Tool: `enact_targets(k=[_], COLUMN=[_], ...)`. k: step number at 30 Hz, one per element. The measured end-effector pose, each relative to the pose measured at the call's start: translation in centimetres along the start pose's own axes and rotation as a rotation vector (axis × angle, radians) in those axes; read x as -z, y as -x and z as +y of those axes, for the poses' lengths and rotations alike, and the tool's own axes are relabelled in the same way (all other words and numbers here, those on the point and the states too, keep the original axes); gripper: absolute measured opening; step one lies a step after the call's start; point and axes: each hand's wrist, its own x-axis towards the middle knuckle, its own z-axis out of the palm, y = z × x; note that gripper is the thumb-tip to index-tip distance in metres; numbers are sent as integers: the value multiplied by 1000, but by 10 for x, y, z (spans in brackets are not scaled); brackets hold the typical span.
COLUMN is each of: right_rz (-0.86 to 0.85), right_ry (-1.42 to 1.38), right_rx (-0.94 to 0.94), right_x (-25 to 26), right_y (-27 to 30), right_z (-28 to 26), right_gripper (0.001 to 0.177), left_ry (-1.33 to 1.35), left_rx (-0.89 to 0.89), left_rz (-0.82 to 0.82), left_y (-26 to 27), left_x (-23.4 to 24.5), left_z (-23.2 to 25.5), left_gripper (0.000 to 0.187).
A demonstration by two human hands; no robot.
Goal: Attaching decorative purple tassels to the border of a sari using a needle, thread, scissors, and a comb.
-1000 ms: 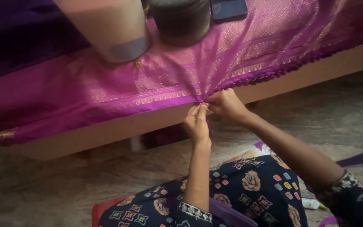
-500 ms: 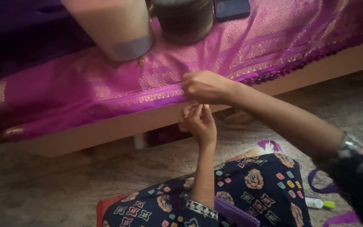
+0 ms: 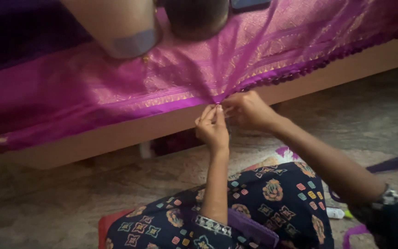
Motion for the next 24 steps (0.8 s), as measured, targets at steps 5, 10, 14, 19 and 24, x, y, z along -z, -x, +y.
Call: enact_targets(k=[5, 10, 14, 19, 24], right_rz=[55, 59, -56, -277, -402], right_ry=[-77, 23, 327, 438, 480], right_rx=[-100, -28, 269, 473, 560], right_x=[-12, 12, 39, 46, -7], right_y=[1, 12, -2, -64, -102], right_z=[0, -1, -22, -55, -1], right_gripper=[17, 17, 35, 36, 7], left_ry=[362, 208, -72, -197, -272], left_rx=[224, 125, -99, -209, -360], left_rz=[-135, -124, -38, 18, 122], left_y=[-3, -4, -2, 3, 5], left_x=[9, 12, 13, 10, 15], left_z=[13, 15, 6, 0, 16], left_gripper=[16, 13, 12, 16, 23])
